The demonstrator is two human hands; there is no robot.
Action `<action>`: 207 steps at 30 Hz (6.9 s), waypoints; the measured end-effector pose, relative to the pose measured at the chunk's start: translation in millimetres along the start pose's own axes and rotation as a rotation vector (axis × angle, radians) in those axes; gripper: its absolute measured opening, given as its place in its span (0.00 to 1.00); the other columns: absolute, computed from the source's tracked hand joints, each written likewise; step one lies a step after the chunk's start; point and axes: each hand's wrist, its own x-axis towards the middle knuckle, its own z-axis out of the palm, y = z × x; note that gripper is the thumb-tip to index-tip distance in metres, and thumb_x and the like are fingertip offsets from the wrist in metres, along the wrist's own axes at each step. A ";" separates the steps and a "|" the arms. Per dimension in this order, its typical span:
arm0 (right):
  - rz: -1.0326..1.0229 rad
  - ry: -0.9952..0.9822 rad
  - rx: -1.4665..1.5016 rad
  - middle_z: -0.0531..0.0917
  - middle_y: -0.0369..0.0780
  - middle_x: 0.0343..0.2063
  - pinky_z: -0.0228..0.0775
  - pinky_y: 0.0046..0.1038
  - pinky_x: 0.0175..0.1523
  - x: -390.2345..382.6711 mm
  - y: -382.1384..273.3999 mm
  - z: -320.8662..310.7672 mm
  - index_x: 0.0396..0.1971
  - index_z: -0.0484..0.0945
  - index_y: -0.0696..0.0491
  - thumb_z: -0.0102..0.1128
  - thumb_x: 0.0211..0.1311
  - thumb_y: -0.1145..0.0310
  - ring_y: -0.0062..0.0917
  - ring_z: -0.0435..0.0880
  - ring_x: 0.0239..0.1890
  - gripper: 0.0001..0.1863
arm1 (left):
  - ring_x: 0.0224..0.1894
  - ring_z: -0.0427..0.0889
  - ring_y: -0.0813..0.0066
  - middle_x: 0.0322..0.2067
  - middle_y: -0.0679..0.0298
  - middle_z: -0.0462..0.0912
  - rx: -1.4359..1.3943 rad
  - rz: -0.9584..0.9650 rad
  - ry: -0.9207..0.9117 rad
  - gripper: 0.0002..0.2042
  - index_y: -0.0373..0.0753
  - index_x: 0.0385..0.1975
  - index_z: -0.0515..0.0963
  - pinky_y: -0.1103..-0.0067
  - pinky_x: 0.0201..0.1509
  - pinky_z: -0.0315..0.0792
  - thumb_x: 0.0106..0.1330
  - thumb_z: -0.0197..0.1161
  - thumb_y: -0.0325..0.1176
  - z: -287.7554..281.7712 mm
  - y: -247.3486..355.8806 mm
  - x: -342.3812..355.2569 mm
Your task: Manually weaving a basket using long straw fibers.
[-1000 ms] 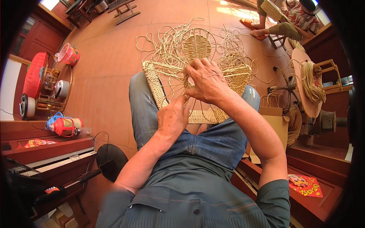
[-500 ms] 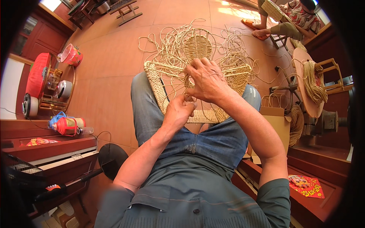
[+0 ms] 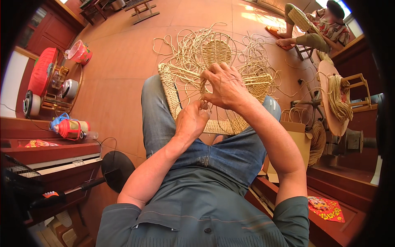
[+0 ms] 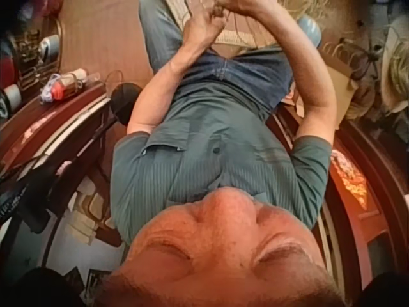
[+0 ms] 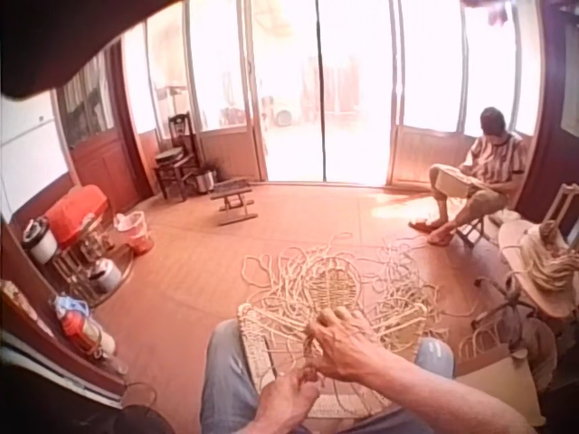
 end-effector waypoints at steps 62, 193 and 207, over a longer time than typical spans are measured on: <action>0.176 0.469 0.097 0.83 0.40 0.34 0.80 0.38 0.38 -95.8 -26.9 63.2 0.40 0.84 0.50 0.76 0.67 0.67 0.38 0.87 0.35 0.08 | 0.20 0.63 0.94 0.22 0.82 0.68 -0.881 -0.311 -0.298 0.30 0.25 0.72 0.73 0.87 0.22 0.53 0.68 0.61 0.21 -5.6 3.3 1.4; 0.593 0.742 0.486 0.89 0.39 0.32 0.79 0.33 0.34 -69.0 -62.3 88.1 0.48 0.88 0.50 0.65 0.63 0.81 0.29 0.89 0.30 0.15 | 0.23 0.84 0.55 0.20 0.53 0.81 -0.213 -0.046 -0.008 0.14 0.30 0.48 0.79 0.59 0.31 0.74 0.74 0.69 0.35 12.6 6.5 7.5; 0.173 0.558 0.161 0.84 0.47 0.52 0.82 0.46 0.55 15.9 59.5 -14.7 0.66 0.78 0.49 0.62 0.81 0.61 0.45 0.88 0.52 0.19 | 0.27 0.87 0.66 0.26 0.55 0.85 -0.218 0.090 -0.012 0.22 0.30 0.64 0.75 0.69 0.35 0.78 0.75 0.69 0.32 0.7 -0.3 -14.6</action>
